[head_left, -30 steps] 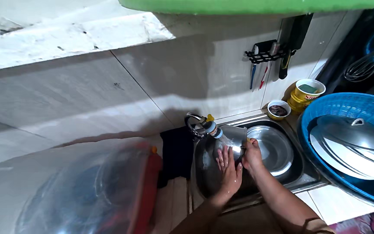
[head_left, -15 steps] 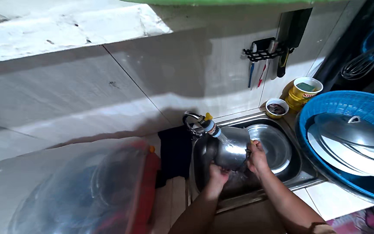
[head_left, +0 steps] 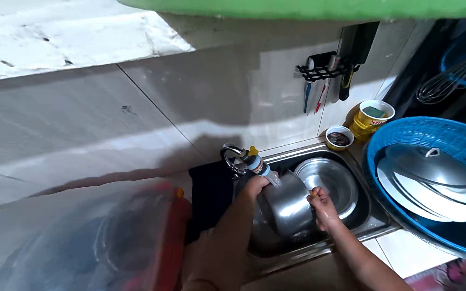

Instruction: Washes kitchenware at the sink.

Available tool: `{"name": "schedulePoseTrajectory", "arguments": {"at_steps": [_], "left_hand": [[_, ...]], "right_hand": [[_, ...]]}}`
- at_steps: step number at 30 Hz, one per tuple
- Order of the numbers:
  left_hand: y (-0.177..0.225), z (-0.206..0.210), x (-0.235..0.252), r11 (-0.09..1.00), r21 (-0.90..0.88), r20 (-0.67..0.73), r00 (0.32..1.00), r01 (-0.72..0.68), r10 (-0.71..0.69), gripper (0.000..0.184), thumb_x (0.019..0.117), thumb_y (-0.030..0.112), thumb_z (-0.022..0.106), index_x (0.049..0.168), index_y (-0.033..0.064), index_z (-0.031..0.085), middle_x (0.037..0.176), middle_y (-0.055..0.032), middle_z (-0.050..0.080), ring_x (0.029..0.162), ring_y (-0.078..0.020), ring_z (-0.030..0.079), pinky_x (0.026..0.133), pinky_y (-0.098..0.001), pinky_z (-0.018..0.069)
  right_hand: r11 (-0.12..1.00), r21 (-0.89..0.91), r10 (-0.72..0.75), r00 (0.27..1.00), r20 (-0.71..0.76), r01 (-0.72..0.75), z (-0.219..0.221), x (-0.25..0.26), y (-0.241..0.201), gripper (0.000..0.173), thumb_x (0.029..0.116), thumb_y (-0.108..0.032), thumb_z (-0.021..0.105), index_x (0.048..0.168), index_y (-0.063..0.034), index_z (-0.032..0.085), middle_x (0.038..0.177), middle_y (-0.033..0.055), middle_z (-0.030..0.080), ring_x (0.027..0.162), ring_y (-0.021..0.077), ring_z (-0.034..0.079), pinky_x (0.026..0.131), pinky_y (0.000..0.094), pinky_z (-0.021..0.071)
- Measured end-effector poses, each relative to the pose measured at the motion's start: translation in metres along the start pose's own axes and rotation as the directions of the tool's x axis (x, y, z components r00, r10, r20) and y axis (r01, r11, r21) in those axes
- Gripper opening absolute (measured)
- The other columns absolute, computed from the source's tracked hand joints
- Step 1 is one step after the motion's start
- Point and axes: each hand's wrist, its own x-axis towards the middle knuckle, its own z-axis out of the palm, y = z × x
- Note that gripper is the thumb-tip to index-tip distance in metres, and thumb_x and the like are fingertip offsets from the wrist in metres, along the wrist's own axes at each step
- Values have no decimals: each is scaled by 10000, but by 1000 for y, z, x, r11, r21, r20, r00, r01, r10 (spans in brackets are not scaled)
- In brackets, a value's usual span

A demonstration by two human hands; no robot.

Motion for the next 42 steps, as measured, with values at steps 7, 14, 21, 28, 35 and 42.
{"name": "schedulePoseTrajectory", "arguments": {"at_steps": [7,14,21,28,35,42], "left_hand": [[64,30,-19,736,646,-12,963,-199,271,550,1059,471,316,1350,145,649,1364,-123,648,1316,-300,574,1113,-585,406],[14,18,-28,899,187,-307,845,-397,437,369,1044,314,517,1346,166,669,1305,-39,688,1229,-149,627,1085,-389,480],[-3,44,-26,930,-80,-479,832,-360,281,658,1013,442,576,1530,62,431,1489,-148,534,1381,-235,505,1163,-426,411],[6,52,-41,939,-186,-394,897,-291,200,868,941,519,667,1613,115,294,1570,-117,457,1439,-229,445,1184,-446,386],[36,23,-12,956,206,-251,933,-211,260,565,961,508,614,1343,94,648,1302,-133,671,1250,-253,612,1106,-479,453],[68,26,-17,780,626,-137,980,-26,143,1066,755,982,328,1374,175,647,1415,-156,602,1357,-351,529,1142,-634,361]], "right_hand": [[988,40,-143,979,-143,150,34,6,7,235,890,-51,669,966,-132,462,747,26,531,630,122,542,528,308,471],[977,97,-168,964,-208,191,46,4,10,258,884,-18,672,968,-122,451,752,25,526,626,120,544,534,303,487],[967,211,-62,937,-343,141,49,19,15,187,935,-81,619,959,-138,442,773,18,514,644,107,522,543,291,463],[965,253,10,953,-303,70,39,22,10,130,962,-131,585,946,-161,460,781,1,519,648,99,526,539,296,465],[988,151,-1,978,-211,33,34,16,8,75,982,-182,582,960,-174,511,797,-10,548,668,90,546,540,285,466],[968,233,-64,992,-109,88,65,1,11,196,928,-72,589,960,-184,431,812,-30,498,675,69,516,547,263,453]]}}
